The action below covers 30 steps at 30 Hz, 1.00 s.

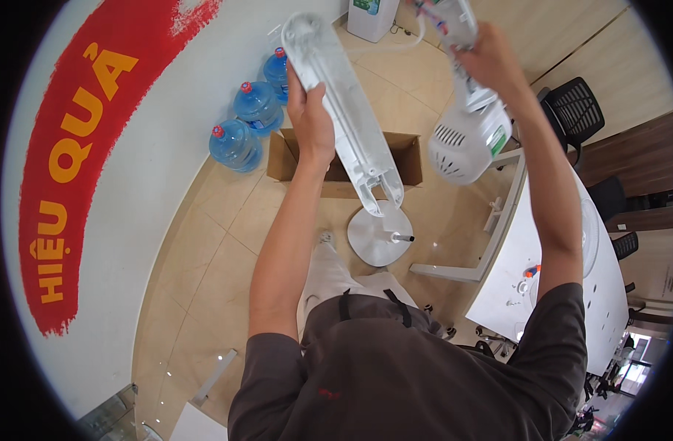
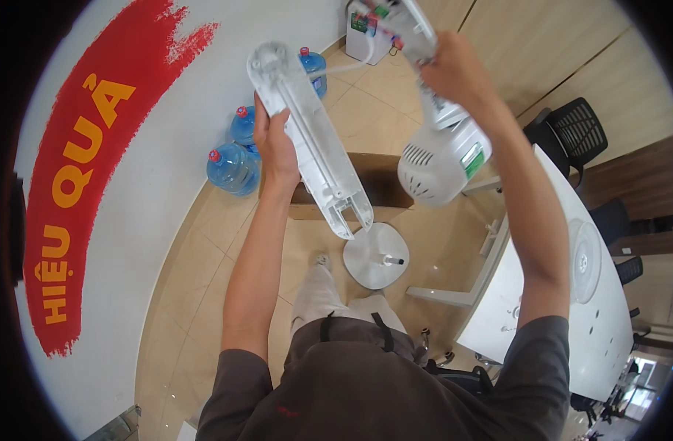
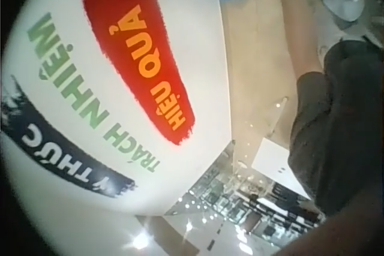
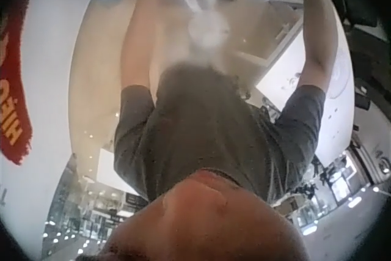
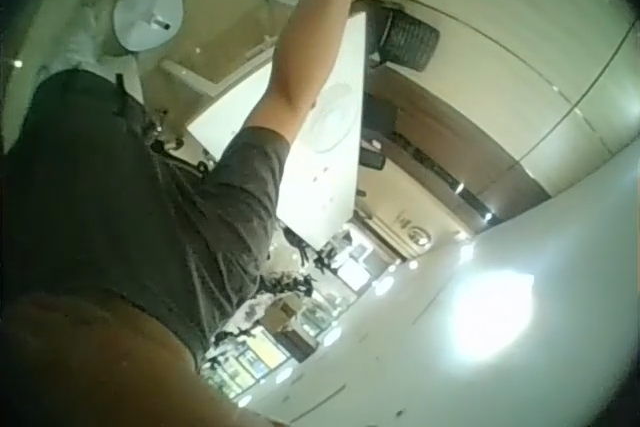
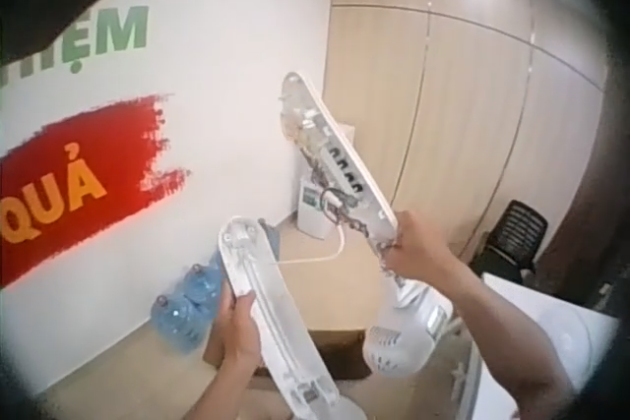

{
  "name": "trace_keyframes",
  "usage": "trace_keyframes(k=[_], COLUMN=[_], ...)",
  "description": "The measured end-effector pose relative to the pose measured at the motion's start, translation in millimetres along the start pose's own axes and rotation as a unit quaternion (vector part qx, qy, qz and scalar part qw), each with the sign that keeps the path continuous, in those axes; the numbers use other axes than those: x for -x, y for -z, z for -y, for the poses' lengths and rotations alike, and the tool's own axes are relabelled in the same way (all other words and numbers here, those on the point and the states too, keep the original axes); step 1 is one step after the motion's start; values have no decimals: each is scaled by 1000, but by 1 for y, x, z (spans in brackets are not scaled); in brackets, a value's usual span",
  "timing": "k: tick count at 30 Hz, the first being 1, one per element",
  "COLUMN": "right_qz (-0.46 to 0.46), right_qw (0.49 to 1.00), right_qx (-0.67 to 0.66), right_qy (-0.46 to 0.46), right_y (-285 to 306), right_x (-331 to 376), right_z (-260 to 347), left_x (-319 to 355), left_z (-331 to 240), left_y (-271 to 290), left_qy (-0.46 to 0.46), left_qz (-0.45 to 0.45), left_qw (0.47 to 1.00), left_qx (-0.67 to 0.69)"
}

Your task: Disassemble the motor housing and base components of a pedestal fan and place them into a cardboard box.

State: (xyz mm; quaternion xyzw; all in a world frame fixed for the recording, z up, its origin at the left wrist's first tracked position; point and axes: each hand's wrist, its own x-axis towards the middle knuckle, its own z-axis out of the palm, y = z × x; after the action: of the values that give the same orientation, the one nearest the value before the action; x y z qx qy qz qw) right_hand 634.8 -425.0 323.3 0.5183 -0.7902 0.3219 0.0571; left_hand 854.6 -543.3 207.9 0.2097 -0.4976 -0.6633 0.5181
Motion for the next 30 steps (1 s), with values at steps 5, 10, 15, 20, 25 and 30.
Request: trace_keyframes(k=[5,10,15,20,25,30], right_qz=[62,132,195,247,350,429], right_qw=[998,989,978,968,936,901], right_qx=[-30,-50,-66,-33,27,66], right_qy=[-11,-46,-35,-20,-3,19], right_y=[-96,-200,-290,-363,-413,-455], right_x=[-2,-15,-15,-9,10,21], right_z=[6,3,-15,-43,-66,-96], left_x=[-30,-61,-61,-60,-45,-32], left_z=[71,173,249,310,359,402], left_y=[68,144,185,206,224,236], left_qy=[35,87,167,197,218,249], left_qz=[-29,-42,-67,-113,-132,-243], left_qw=[999,993,981,972,964,936], left_qx=[-19,-65,-67,-54,-69,48])
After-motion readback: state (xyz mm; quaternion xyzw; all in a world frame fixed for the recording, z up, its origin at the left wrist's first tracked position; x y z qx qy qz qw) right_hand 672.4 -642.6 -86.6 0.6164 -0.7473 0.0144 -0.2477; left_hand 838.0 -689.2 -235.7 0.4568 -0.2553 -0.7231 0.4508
